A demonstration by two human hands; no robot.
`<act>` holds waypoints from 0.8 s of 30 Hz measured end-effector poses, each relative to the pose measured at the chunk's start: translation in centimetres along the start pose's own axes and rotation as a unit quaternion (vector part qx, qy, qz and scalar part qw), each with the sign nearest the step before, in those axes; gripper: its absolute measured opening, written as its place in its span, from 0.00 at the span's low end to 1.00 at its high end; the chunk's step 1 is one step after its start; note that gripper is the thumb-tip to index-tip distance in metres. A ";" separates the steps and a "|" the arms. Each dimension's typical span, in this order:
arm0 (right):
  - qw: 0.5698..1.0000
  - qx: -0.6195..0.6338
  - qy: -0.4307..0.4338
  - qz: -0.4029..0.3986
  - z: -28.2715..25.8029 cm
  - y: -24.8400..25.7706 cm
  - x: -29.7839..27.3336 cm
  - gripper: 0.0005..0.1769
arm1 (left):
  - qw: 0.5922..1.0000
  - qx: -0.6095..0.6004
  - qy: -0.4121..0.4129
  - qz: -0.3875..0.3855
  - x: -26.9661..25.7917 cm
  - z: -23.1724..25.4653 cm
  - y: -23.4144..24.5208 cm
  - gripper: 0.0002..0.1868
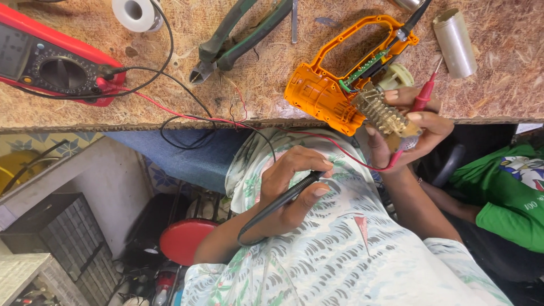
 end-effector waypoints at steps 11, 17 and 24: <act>0.993 0.034 -0.105 -0.041 1.6 0.1 -0.9 0.25 | 1.000 0.002 -0.002 -0.026 0.7 0.3 -1.3 0.10; 0.988 0.061 -0.137 -0.048 2.6 0.2 -0.7 0.26 | 0.998 0.025 -0.016 -0.052 1.2 0.6 -2.0 0.10; 0.977 0.098 -0.178 -0.059 3.3 -0.1 -0.8 0.26 | 0.996 0.048 -0.038 -0.058 1.7 0.5 -2.6 0.11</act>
Point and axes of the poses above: each hand's wrist, its own x-axis towards the middle knuckle, its own y-axis out of the back of the hand, z = x × y, the point moved 9 cm from there along x, towards the middle knuckle, and after that the axes turned 14 degrees about -x, right-handed, at the moved point
